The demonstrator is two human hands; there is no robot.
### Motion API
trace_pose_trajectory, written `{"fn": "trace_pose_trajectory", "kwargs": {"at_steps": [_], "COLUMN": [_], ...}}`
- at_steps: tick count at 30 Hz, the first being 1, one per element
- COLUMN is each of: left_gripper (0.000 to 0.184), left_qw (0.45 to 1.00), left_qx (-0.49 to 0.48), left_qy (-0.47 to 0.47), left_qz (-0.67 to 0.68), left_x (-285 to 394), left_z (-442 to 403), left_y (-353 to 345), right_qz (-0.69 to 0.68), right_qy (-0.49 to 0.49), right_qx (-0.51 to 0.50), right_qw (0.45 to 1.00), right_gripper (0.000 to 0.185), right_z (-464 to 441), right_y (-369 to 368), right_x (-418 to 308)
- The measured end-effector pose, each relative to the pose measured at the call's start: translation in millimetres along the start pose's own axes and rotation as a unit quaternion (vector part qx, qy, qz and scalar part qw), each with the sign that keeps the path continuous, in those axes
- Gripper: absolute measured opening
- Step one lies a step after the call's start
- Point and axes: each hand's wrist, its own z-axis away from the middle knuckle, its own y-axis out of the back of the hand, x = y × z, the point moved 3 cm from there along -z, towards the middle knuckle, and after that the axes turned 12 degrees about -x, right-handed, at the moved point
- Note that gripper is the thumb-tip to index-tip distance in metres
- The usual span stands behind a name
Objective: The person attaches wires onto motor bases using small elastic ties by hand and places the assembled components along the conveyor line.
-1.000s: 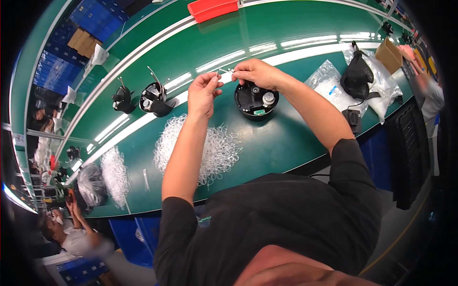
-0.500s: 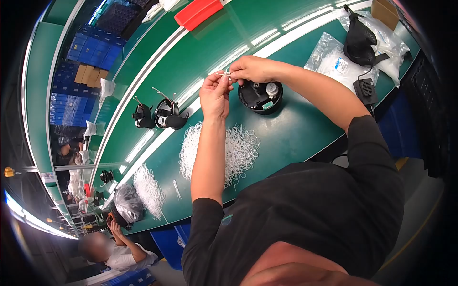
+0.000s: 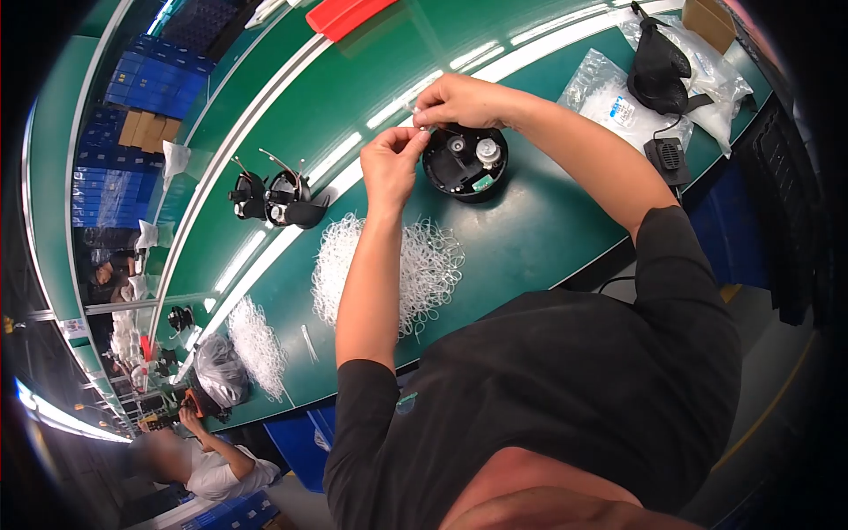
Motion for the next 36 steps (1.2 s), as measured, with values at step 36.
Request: {"fn": "trace_pose_trajectory", "kwargs": {"at_steps": [36], "left_gripper": [0.029], "left_qw": [0.975], "left_qx": [0.078], "left_qy": [-0.001], "left_qz": [-0.208], "left_x": [5.3], "left_z": [30.2], "left_y": [54.8], "right_qz": [0.24], "right_qy": [-0.041], "right_qx": [-0.002], "right_qw": [0.97], "right_gripper": [0.034], "right_z": [-0.7], "right_y": [22.9], "right_x": [22.9]}}
